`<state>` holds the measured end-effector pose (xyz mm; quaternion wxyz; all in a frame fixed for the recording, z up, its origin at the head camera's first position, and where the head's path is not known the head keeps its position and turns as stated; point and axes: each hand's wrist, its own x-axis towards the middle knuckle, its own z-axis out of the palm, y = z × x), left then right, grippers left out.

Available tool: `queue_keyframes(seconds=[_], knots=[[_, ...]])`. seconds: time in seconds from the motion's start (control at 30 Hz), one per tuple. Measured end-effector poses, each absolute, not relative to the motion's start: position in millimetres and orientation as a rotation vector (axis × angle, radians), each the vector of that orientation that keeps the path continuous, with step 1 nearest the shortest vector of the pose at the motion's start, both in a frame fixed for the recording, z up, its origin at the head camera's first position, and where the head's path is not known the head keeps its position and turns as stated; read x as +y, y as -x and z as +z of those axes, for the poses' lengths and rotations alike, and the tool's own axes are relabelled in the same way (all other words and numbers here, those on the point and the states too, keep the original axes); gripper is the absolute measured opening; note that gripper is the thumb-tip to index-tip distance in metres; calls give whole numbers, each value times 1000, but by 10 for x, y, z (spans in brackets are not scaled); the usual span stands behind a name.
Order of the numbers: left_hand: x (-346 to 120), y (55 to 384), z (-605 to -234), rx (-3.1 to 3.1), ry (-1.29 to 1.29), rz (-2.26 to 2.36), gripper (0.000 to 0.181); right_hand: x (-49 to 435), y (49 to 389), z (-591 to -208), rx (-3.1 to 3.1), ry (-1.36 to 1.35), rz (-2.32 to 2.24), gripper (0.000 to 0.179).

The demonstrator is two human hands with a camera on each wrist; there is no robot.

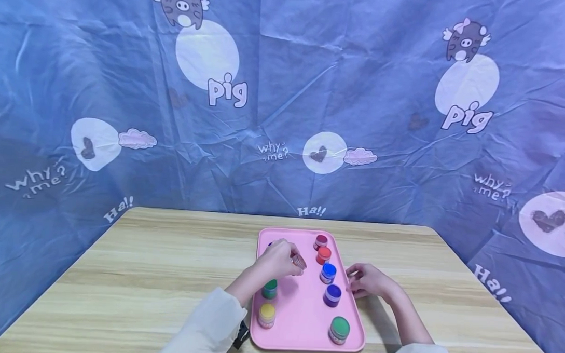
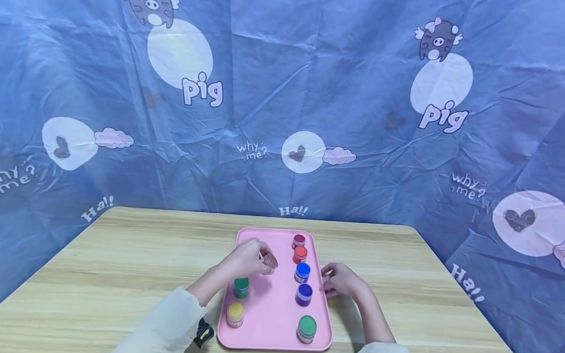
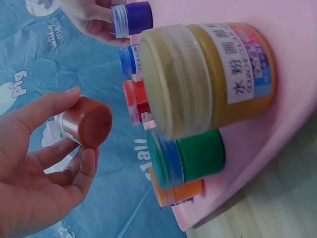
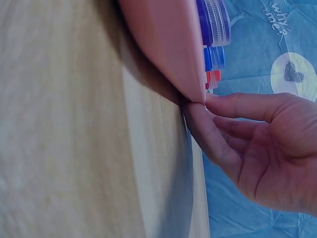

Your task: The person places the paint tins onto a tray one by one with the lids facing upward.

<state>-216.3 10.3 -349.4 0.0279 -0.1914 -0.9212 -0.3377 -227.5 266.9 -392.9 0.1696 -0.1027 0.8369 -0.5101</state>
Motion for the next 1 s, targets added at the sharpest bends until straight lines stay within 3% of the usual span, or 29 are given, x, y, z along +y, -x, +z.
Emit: queue_keyframes(seconds=[1.0], knots=[[277,2466,-3639,-3082,565,-991,16,2643,2281,-3921,2399,276,-1445,33]])
